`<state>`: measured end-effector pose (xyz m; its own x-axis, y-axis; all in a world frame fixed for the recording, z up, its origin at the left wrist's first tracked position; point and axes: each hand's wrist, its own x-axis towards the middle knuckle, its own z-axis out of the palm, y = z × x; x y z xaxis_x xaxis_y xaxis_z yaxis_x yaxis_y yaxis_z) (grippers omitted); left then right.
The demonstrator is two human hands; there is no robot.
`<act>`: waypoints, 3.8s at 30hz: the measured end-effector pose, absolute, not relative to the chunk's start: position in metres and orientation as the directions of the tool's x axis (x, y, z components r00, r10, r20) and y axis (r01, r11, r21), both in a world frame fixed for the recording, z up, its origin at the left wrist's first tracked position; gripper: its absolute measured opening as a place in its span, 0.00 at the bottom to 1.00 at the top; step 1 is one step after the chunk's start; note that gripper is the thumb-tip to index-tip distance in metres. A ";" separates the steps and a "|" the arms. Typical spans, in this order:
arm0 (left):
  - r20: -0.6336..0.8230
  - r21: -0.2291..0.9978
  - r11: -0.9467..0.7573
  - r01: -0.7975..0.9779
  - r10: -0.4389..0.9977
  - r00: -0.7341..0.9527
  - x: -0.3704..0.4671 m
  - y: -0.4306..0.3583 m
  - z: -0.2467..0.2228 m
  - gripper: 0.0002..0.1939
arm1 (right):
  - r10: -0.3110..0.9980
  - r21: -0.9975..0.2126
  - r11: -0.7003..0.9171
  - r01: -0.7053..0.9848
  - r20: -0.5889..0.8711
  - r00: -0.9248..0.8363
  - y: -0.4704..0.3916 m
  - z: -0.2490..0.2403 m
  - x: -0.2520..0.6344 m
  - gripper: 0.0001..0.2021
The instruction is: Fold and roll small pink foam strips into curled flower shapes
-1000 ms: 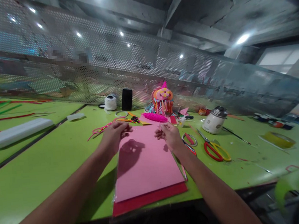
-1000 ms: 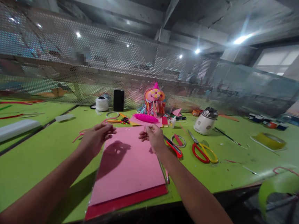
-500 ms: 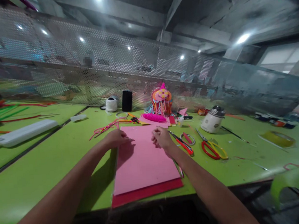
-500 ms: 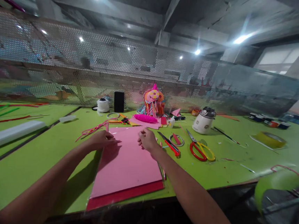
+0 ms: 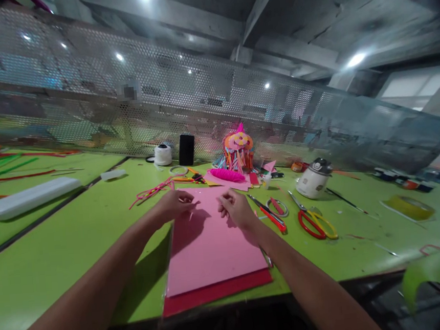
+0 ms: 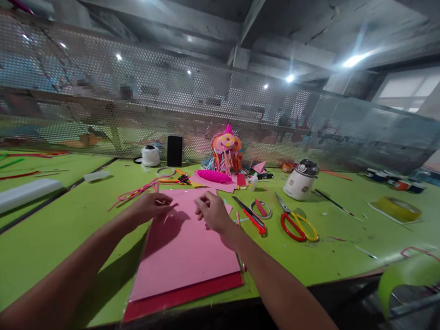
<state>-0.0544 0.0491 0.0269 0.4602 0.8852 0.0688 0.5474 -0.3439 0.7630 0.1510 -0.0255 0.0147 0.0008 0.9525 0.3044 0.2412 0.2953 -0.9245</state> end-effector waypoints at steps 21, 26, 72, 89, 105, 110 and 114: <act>-0.135 0.862 0.451 -0.232 0.646 0.752 -0.033 0.003 0.051 0.13 | 0.899 -0.735 0.385 0.557 0.437 -0.045 -0.039 0.025 0.146 0.08; -0.074 0.966 0.232 -0.118 0.678 0.731 -0.033 0.000 0.049 0.13 | 0.879 -0.738 0.412 0.534 0.477 -0.019 -0.039 0.028 0.148 0.08; -0.015 0.920 0.272 -0.283 0.745 0.667 -0.022 -0.005 0.042 0.10 | 0.824 -0.797 0.521 0.305 0.563 0.063 -0.053 0.056 0.153 0.08; 0.177 0.895 0.147 -0.421 0.750 0.638 -0.032 -0.024 0.067 0.04 | 0.833 -0.754 0.530 0.388 0.549 -0.071 -0.077 0.070 0.145 0.06; 0.134 0.851 0.244 -0.464 0.755 0.642 -0.039 -0.040 0.062 0.03 | 0.706 -0.506 0.672 0.541 0.658 -0.262 -0.089 0.077 0.147 0.08; 0.151 0.816 0.263 -0.514 0.763 0.629 -0.039 -0.042 0.051 0.04 | 0.709 -0.476 0.675 0.563 0.629 -0.318 -0.086 0.073 0.143 0.08; 0.143 0.811 0.271 -0.518 0.767 0.626 -0.042 -0.041 0.049 0.03 | 0.714 -0.443 0.666 0.601 0.613 -0.339 -0.085 0.070 0.139 0.05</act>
